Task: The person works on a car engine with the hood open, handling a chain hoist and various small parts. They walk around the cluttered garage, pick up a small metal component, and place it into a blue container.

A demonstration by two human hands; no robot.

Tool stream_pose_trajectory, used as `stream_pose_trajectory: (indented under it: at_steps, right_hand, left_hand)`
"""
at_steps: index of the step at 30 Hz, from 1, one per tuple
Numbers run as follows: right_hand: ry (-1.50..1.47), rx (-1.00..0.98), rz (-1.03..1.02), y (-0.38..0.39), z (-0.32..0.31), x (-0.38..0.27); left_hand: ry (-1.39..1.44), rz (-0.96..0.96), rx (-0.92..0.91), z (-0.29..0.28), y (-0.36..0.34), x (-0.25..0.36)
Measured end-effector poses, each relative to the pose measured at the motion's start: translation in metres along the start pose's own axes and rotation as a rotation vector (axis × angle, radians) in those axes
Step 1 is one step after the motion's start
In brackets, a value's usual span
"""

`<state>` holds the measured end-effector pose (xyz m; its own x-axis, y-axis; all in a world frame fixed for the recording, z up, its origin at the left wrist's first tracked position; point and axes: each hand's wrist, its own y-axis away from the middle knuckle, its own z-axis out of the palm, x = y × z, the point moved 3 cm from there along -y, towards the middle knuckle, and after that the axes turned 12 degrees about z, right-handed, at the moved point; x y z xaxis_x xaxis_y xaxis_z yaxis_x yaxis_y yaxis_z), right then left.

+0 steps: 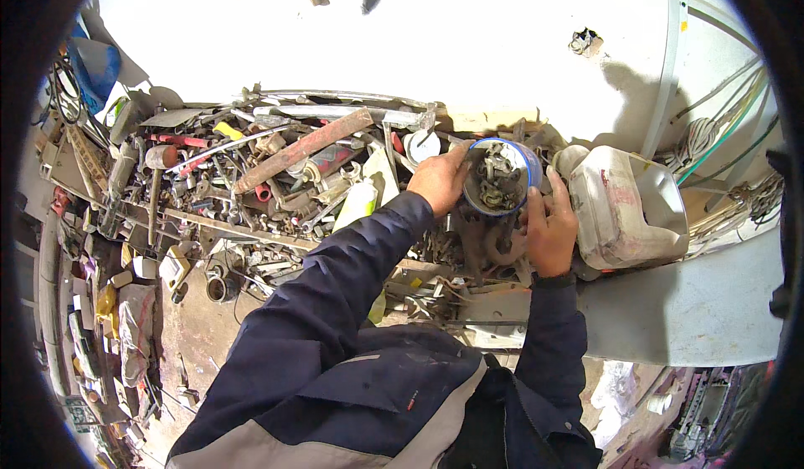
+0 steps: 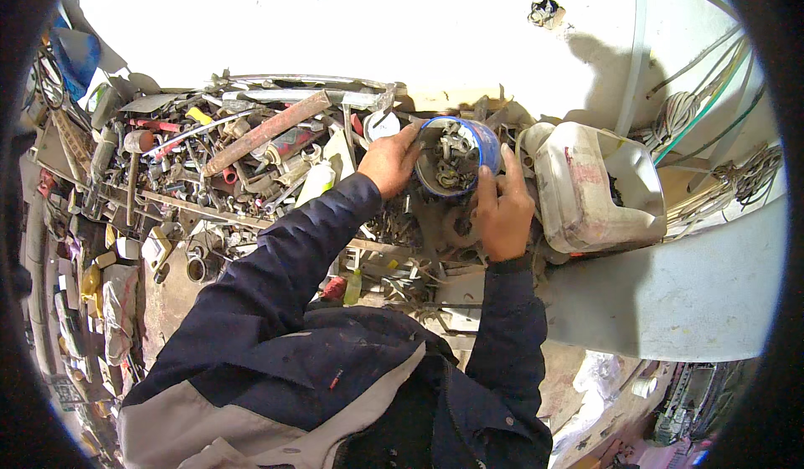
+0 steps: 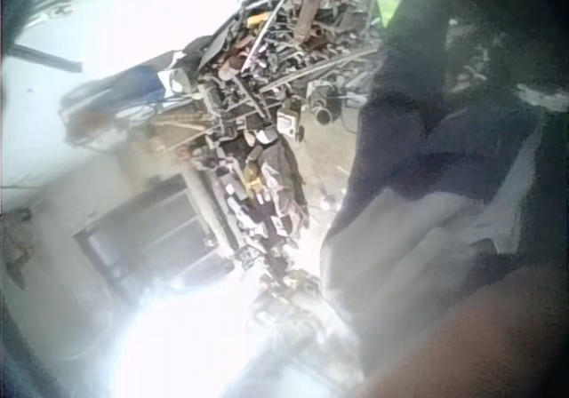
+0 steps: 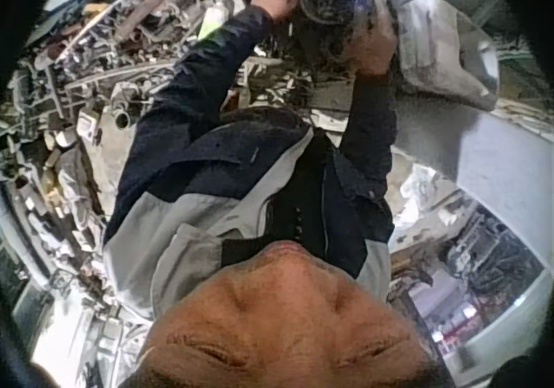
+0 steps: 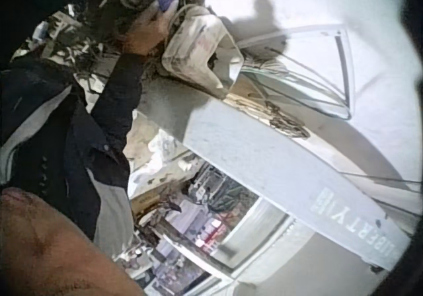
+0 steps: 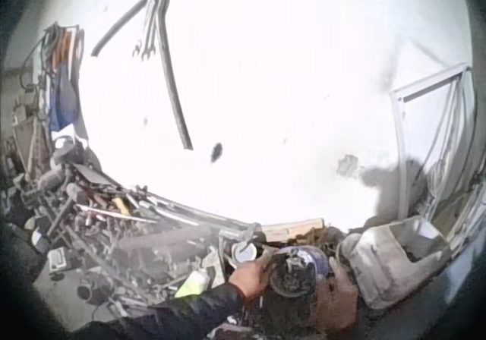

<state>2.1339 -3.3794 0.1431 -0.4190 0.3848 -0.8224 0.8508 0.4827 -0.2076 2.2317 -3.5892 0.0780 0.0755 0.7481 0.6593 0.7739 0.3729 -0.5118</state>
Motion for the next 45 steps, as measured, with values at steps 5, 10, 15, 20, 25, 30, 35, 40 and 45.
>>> stream_pose_trajectory:
  at_steps: [5,10,15,20,25,30,35,40,45]
  right_hand:
    - [0.013,-0.055,-0.149,-0.007,-0.001,-0.008]
    - [-0.078,-0.062,-0.044,0.002,0.005,-0.006]
    - [-0.009,0.003,-0.08,0.018,0.013,-0.002]
    - [-0.011,-0.019,-0.017,0.034,0.019,0.008]
    - [-0.009,-0.048,-0.001,0.041,0.024,0.014]
    - [-0.038,-0.107,0.041,0.037,0.025,0.012]
    - [-0.078,-0.109,0.082,0.033,0.031,0.007]
    - [-0.094,-0.101,0.08,0.032,0.036,0.008]
    - [0.007,-0.051,-0.025,0.033,0.035,0.013]
  left_hand:
    - [0.088,-0.07,-0.033,0.005,0.009,-0.006]
    - [0.366,-0.115,-0.009,0.023,0.029,-0.006]
    - [0.369,-0.101,0.04,0.019,0.025,-0.008]
    - [0.121,0.109,0.103,-0.006,0.006,0.002]
    - [-0.062,0.244,0.092,-0.015,0.003,0.014]
    - [-0.047,0.218,0.095,-0.013,0.006,0.01]
    - [-0.013,0.151,0.068,-0.012,0.008,0.007]
    - [-0.093,0.177,0.257,-0.013,0.038,0.025]
    - [-0.219,0.659,0.073,0.003,0.042,0.05]
